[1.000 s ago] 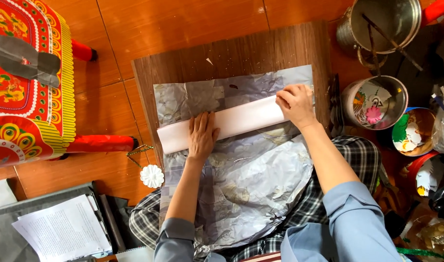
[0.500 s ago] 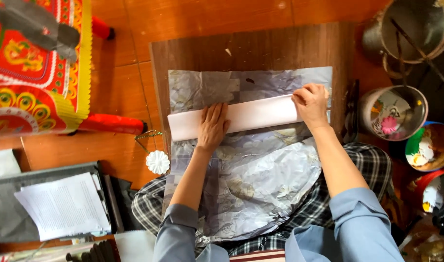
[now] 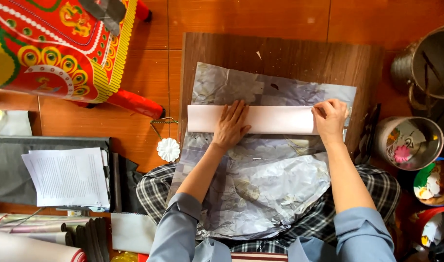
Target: Fold and roll paper sheets to assemble decorative items
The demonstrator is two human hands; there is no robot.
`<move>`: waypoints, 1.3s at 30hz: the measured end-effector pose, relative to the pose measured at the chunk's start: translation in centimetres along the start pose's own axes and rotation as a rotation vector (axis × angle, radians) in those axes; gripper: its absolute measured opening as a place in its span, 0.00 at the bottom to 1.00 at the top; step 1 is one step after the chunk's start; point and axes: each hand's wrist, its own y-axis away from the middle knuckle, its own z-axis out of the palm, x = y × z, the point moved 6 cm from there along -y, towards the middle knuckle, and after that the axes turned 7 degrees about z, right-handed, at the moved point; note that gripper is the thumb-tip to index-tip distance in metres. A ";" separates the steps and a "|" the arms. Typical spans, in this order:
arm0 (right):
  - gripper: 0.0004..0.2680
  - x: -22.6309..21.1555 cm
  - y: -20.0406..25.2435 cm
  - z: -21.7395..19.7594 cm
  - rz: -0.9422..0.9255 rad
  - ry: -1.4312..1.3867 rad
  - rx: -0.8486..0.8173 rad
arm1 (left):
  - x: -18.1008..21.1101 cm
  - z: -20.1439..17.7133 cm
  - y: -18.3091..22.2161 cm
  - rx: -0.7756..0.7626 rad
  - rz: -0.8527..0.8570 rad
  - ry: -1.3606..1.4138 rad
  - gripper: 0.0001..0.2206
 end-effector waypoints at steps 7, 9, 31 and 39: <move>0.05 -0.5 0.0 -0.3 0.026 -0.009 0.005 | -0.2 0.9 0.2 -0.093 -0.006 0.001 0.27; 0.05 -0.5 0.0 -0.2 0.033 -0.006 0.005 | -0.1 1.1 0.3 -0.113 -0.007 0.006 0.28; 0.04 -11.2 1.4 10.1 -0.380 0.319 0.155 | -1.3 3.9 0.7 -0.620 -0.099 0.168 0.45; 0.17 -17.1 6.3 8.5 -0.410 0.013 -0.109 | -2.0 4.6 1.4 -0.731 -0.062 0.140 0.44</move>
